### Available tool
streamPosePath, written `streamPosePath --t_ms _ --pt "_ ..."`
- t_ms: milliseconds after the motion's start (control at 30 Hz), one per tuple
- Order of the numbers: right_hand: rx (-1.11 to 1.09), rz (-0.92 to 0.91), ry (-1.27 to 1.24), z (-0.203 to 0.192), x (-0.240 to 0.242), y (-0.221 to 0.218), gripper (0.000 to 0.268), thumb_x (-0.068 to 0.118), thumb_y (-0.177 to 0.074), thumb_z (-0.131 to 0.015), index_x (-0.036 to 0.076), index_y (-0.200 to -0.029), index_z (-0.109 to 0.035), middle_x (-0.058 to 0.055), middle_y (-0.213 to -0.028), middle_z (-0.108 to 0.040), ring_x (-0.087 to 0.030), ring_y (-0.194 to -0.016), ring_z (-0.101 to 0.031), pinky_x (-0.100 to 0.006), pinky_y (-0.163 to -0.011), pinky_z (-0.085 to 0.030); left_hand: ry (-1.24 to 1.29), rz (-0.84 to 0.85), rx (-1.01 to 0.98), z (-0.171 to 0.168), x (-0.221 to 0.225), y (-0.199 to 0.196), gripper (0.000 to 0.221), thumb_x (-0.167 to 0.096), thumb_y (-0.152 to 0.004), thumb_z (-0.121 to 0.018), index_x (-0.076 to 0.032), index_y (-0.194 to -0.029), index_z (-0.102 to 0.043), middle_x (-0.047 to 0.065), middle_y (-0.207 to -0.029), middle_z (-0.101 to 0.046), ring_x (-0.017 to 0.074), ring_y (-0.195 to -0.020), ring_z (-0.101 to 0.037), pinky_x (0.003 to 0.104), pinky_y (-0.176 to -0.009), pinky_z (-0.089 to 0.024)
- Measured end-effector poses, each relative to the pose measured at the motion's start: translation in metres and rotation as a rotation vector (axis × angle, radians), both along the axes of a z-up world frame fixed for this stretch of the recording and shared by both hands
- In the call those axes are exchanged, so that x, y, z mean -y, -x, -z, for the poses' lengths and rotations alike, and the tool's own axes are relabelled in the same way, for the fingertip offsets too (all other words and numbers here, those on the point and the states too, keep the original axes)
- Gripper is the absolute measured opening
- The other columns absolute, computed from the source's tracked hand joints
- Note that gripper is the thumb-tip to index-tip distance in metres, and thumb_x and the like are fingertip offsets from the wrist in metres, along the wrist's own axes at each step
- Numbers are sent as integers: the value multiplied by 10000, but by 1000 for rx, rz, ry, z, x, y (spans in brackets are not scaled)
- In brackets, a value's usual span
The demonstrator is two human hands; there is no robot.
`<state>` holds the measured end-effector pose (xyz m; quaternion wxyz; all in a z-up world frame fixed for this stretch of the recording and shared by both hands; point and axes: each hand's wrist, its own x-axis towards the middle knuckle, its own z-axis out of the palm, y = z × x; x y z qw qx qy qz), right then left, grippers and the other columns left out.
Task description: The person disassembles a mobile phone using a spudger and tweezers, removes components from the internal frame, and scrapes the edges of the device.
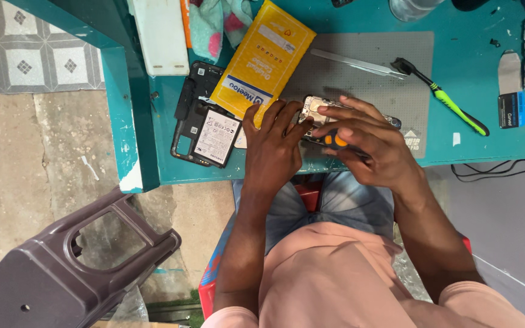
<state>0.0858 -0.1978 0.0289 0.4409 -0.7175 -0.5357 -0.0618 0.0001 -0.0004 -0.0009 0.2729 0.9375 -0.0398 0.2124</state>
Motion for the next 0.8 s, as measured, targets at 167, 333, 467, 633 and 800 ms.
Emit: streamPosePath --t_ms 167,333,467,633,800 --pt "71 128 -25 7 -4 2 1031 186 -846 -925 373 -1608 -257 -22 -1163 -718 -234 -1293 -646 -528 -1223 -431 -13 -5 19 1 -1 1 320 12 -876 -677 -147 -1140 -762 31 -1350 -624 242 -1344 -529 574 -1186 -267" --pt "-2 24 26 2 -1 0 1057 123 -824 -899 377 -1601 -228 -47 -1204 -739 -328 -1350 -629 -573 -1296 -263 5 10 -2 -1 -2 1 337 -11 -833 -679 -134 -1135 -763 50 -1331 -628 255 -1329 -534 592 -1170 -268" --pt "-35 46 13 4 1 1 1013 68 -849 -870 401 -1588 -263 -94 -1272 -717 -198 -1252 -713 -545 -1319 -192 -22 -4 16 -1 -1 0 333 2 -858 -683 -138 -1150 -761 43 -1349 -627 247 -1337 -532 578 -1175 -272" --pt "119 174 6 8 -6 6 1036 220 -822 -953 349 -1570 -248 28 -1149 -724 -227 -1264 -673 -546 -1286 -185 -9 7 7 -3 -2 1 342 -5 -828 -688 -129 -1139 -759 46 -1340 -629 250 -1334 -537 580 -1172 -274" --pt "-8 93 68 2 1 4 931 141 -845 -898 327 -1545 -313 -77 -1314 -722 -258 -1302 -689 -549 -1299 -202 -11 10 7 -5 -1 0 341 -3 -821 -685 -125 -1130 -759 50 -1326 -628 252 -1316 -543 587 -1164 -272"
